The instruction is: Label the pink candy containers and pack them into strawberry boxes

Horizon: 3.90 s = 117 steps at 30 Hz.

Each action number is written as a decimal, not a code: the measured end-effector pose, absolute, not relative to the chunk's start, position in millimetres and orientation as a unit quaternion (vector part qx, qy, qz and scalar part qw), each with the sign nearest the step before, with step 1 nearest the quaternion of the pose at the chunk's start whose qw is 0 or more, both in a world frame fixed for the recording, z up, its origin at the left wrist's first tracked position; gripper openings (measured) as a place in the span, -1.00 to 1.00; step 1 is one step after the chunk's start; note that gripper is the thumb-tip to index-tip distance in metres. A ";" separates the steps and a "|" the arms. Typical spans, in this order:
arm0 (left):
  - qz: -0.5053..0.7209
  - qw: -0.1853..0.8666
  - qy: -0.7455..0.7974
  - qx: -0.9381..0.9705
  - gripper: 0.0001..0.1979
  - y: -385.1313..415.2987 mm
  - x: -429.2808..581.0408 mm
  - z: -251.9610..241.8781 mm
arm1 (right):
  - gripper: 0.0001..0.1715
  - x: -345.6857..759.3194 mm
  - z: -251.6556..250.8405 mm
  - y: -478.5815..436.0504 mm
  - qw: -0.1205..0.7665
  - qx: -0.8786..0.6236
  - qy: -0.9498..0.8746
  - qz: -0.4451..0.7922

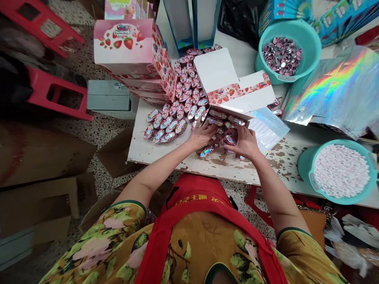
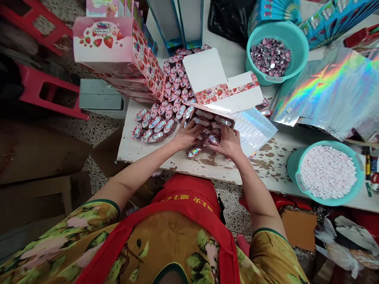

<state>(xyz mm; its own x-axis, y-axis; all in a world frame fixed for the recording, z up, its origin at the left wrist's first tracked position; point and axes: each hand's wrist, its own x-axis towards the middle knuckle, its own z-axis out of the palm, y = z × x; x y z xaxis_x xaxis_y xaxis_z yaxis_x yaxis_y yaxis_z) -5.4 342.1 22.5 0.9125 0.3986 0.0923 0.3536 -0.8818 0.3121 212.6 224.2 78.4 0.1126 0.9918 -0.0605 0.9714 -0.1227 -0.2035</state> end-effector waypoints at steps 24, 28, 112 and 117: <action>0.098 0.184 0.155 0.966 -0.27 331.1 13.1 20.5 | 0.01 199.1 45.8 221.8 0.045 -0.721 -0.687 0.079; 0.085 0.177 0.175 0.965 -0.30 306.3 25.5 13.1 | 0.13 208.4 39.3 198.1 0.148 -0.780 -0.603 0.085; 0.348 0.486 0.635 0.489 -0.21 230.5 -221.8 -99.0 | 0.03 6.1 -95.6 140.7 0.326 -0.715 -0.523 0.328; 0.305 0.328 0.628 0.636 -0.43 207.9 -207.9 -68.7 | -0.10 -3.6 -89.6 123.3 0.370 -0.743 -0.485 0.274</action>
